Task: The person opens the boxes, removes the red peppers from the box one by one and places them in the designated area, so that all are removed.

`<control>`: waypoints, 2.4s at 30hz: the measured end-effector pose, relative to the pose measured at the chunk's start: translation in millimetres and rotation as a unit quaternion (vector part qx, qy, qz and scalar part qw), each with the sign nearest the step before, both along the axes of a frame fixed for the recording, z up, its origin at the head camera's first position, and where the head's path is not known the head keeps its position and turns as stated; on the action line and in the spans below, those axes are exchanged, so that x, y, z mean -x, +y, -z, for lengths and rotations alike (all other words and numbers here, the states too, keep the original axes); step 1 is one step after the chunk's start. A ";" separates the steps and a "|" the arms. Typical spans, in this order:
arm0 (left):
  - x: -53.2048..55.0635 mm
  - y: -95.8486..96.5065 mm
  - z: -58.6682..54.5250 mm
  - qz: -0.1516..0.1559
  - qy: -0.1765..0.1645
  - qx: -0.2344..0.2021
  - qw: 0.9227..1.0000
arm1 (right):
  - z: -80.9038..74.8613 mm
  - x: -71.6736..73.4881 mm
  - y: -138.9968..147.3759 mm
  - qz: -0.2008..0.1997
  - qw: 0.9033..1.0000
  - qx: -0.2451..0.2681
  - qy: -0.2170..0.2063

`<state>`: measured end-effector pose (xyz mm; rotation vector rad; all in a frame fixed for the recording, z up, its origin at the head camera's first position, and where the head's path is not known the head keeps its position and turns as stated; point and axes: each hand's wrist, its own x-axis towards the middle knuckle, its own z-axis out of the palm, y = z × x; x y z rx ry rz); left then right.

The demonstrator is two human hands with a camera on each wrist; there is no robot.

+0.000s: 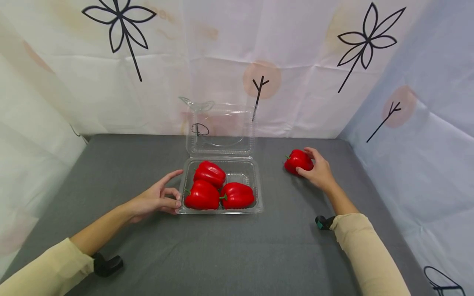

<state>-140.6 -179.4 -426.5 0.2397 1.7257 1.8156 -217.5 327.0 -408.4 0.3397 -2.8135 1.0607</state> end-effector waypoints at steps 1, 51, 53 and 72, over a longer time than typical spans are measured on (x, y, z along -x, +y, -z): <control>-0.1 0.1 -0.2 0.000 0.000 0.000 1.000 | -0.4 -0.2 0.2 -0.003 1.000 -0.003 -0.002; -0.1 0.3 -1.3 -0.003 -0.005 0.003 1.000 | -30.2 -35.7 -136.7 -0.348 0.926 -0.007 -0.147; 0.0 0.1 -1.1 -0.003 -0.005 0.003 1.000 | -29.3 -35.8 -136.9 -0.349 0.925 -0.010 -0.150; 0.3 -0.2 0.8 0.000 0.000 -0.004 1.000 | -29.5 -36.3 -139.2 -0.338 0.929 -0.052 -0.143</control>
